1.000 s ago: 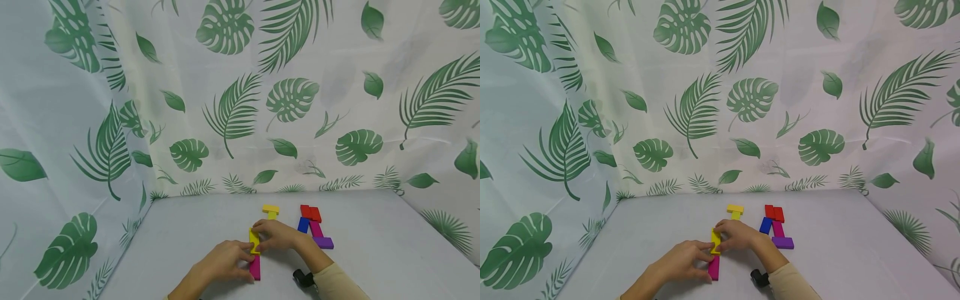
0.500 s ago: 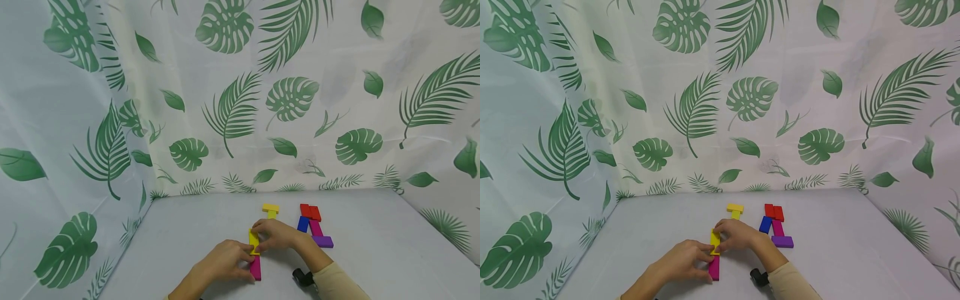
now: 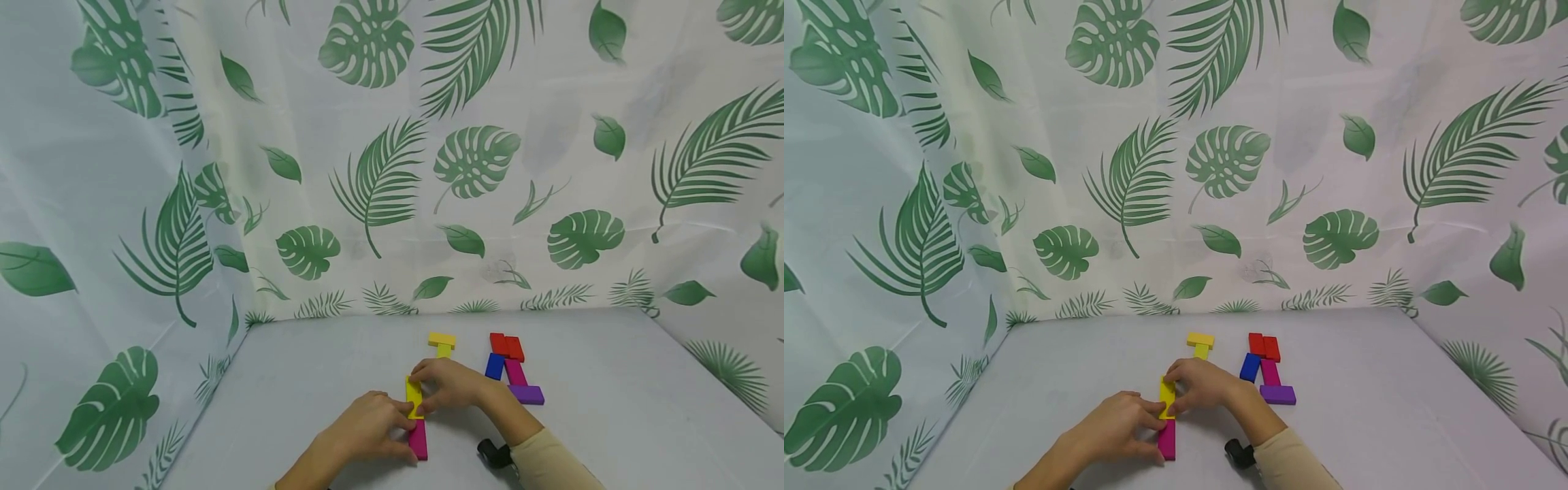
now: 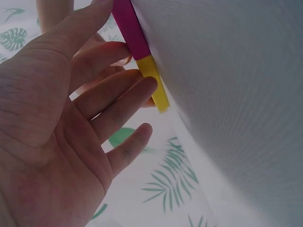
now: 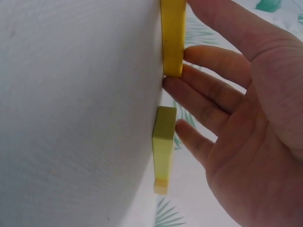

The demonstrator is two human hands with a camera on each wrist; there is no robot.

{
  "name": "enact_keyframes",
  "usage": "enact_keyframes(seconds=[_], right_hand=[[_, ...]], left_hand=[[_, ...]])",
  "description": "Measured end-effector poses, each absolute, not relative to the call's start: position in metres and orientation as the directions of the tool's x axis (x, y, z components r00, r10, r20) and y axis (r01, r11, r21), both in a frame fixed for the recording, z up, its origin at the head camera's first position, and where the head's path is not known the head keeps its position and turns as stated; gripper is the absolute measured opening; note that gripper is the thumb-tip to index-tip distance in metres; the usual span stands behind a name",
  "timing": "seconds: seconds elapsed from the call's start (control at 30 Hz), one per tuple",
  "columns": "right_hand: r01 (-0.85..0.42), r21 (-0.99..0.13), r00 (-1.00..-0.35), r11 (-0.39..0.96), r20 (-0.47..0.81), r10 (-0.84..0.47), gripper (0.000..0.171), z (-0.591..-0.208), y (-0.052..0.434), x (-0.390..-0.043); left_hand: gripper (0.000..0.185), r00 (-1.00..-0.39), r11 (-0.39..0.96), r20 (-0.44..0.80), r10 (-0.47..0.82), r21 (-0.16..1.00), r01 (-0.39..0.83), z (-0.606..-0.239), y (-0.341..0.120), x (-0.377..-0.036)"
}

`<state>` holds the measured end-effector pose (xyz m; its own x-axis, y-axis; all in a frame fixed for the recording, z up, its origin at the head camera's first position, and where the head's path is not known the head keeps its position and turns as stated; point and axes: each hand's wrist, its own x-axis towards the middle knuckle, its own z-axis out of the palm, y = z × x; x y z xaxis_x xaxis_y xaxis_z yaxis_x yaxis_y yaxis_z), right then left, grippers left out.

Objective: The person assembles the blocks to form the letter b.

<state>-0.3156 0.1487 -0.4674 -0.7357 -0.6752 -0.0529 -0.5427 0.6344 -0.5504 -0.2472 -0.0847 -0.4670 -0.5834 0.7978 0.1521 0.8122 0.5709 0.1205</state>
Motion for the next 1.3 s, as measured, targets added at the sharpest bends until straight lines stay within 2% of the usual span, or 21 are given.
enact_keyframes(seconds=[0.77,1.13,1.3], right_hand=[[-0.532,-0.565,-0.734,0.631,-0.064,-0.676,0.050,-0.466,0.148,-0.314],[-0.524,-0.596,-0.722,0.609,-0.069,-0.689,0.054,-0.467,0.154,-0.317],[-0.499,-0.641,-0.746,0.583,-0.024,-0.666,0.055,-0.464,0.161,-0.319]], left_hand=[[0.050,-0.605,0.596,0.084,0.792,0.110,0.795,-0.463,-0.082,-0.245],[0.052,-0.568,0.563,0.146,0.810,0.077,0.823,-0.466,-0.084,-0.245],[0.052,-0.591,0.584,0.127,0.797,0.094,0.807,-0.466,-0.083,-0.245]])
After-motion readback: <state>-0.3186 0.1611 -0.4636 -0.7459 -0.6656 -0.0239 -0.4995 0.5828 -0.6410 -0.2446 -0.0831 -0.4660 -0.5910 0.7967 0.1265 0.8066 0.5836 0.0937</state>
